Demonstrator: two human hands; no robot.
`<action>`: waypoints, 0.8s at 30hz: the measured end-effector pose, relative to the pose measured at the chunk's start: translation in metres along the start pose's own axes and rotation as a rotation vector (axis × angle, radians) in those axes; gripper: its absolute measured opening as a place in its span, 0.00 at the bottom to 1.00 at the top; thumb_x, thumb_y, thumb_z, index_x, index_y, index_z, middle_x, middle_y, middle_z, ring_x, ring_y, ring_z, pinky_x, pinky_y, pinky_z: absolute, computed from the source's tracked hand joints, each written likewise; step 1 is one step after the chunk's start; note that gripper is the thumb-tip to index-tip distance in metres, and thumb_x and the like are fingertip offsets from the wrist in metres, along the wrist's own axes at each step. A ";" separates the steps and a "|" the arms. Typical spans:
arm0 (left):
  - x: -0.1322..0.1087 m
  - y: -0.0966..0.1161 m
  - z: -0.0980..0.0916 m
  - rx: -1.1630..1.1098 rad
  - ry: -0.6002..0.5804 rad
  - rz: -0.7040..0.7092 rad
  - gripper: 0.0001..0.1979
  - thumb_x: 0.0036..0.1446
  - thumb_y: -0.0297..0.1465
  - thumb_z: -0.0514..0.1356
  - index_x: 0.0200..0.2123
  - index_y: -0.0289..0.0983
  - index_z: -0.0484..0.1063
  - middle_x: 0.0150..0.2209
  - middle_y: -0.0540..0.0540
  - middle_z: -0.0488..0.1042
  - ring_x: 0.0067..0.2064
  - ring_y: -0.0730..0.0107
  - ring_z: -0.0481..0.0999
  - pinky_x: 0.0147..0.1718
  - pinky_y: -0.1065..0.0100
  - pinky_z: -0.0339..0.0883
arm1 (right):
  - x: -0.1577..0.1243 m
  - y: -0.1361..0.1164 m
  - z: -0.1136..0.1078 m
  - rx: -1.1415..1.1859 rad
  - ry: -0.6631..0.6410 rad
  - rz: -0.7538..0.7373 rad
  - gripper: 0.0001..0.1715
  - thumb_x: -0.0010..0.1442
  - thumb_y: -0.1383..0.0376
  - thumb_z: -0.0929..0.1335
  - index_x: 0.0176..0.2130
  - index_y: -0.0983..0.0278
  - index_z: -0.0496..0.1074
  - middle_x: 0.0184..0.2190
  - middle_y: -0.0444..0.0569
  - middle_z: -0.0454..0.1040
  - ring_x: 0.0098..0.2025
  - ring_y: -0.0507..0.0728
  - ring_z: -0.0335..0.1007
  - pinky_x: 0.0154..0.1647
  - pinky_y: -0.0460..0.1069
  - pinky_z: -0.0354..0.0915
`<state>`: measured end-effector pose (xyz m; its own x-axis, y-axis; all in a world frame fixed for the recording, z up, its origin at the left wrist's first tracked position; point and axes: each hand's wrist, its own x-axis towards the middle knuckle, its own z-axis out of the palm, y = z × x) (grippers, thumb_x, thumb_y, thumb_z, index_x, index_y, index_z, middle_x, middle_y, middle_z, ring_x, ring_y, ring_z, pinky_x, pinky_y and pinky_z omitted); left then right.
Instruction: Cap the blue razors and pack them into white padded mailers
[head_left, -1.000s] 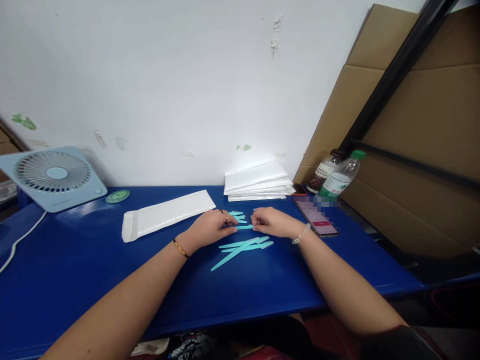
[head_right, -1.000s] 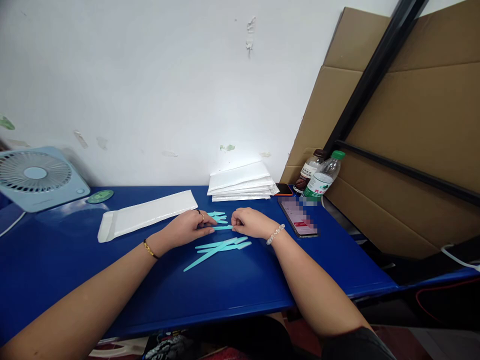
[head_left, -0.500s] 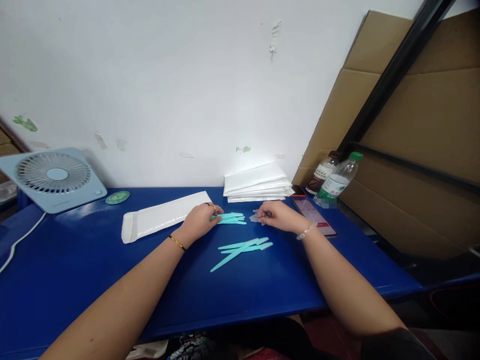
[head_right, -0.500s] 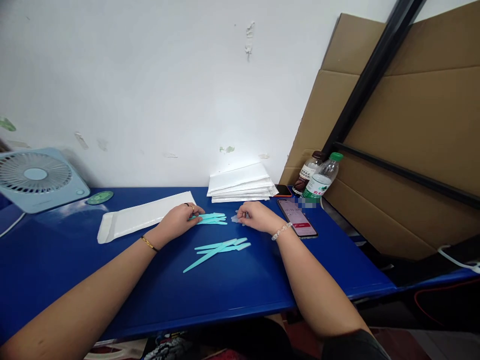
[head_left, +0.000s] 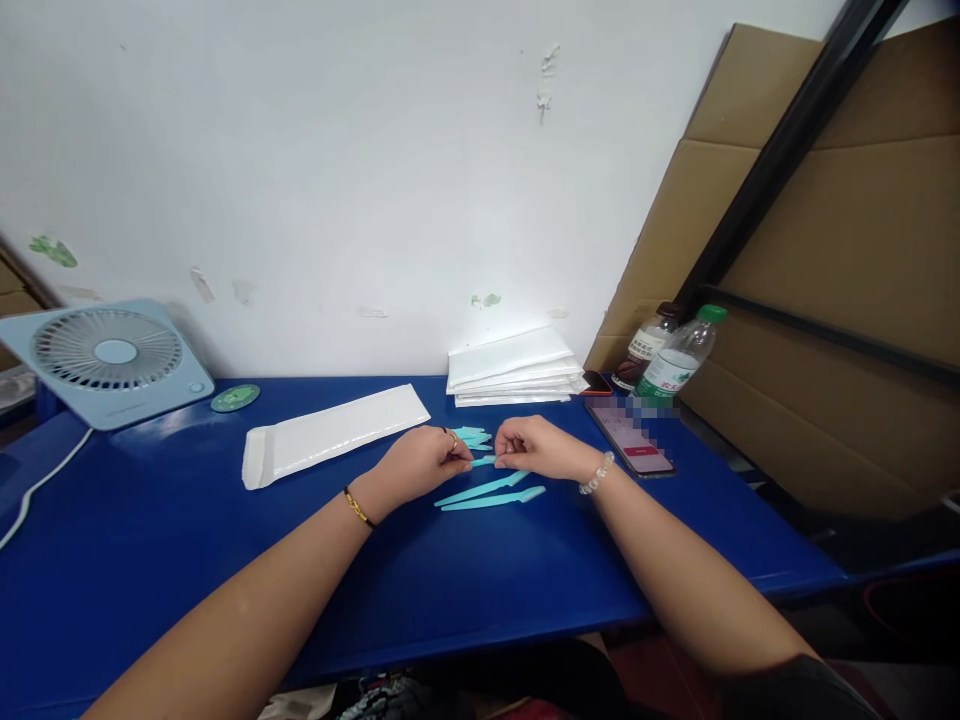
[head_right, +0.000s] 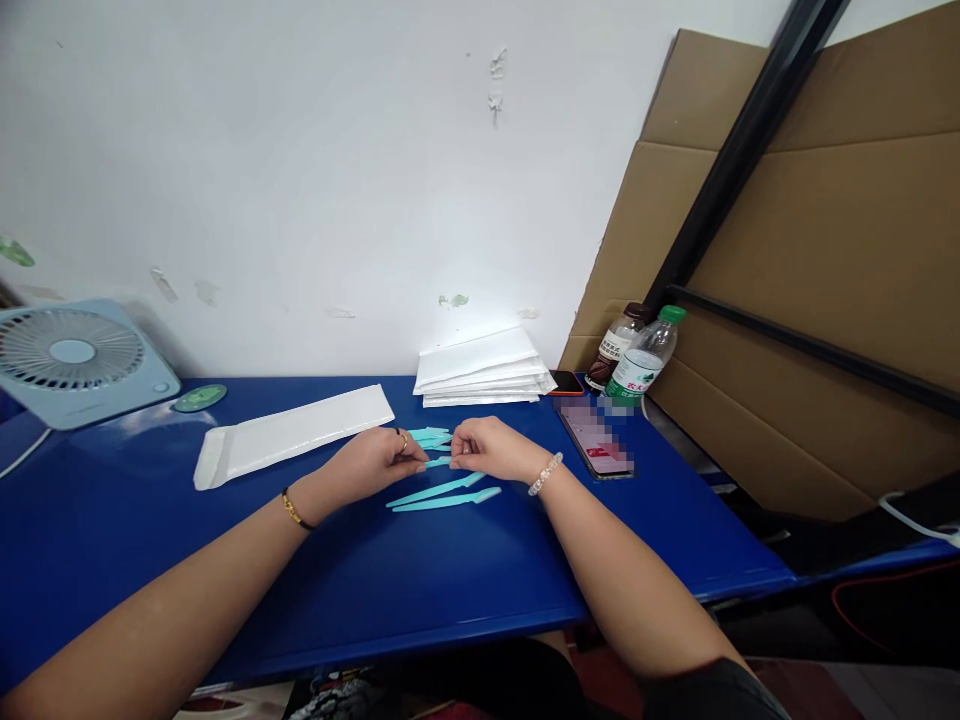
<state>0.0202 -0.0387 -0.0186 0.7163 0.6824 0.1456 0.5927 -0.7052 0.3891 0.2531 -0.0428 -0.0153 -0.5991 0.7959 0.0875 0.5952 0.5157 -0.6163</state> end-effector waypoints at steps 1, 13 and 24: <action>0.001 -0.002 0.000 0.037 0.022 -0.004 0.11 0.59 0.35 0.55 0.32 0.41 0.77 0.32 0.51 0.78 0.34 0.69 0.73 0.33 0.70 0.62 | 0.000 0.004 -0.001 0.001 0.020 0.008 0.09 0.54 0.62 0.70 0.30 0.66 0.70 0.25 0.43 0.68 0.25 0.49 0.62 0.25 0.43 0.57; 0.003 -0.045 0.006 0.147 0.127 -0.089 0.17 0.60 0.37 0.54 0.51 0.44 0.71 0.49 0.45 0.73 0.49 0.60 0.70 0.48 0.61 0.64 | -0.011 0.014 -0.022 -0.085 -0.029 0.020 0.13 0.50 0.60 0.73 0.35 0.65 0.74 0.34 0.48 0.72 0.33 0.53 0.68 0.31 0.45 0.62; 0.001 -0.007 0.006 0.045 -0.004 0.042 0.17 0.62 0.41 0.52 0.45 0.42 0.75 0.40 0.46 0.78 0.40 0.66 0.74 0.39 0.68 0.65 | -0.001 -0.003 -0.001 -0.170 -0.045 -0.016 0.05 0.56 0.65 0.69 0.31 0.65 0.71 0.26 0.44 0.69 0.28 0.50 0.63 0.28 0.44 0.56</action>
<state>0.0189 -0.0339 -0.0269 0.7423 0.6514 0.1571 0.5779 -0.7411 0.3418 0.2520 -0.0445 -0.0129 -0.6306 0.7739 0.0589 0.6650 0.5778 -0.4733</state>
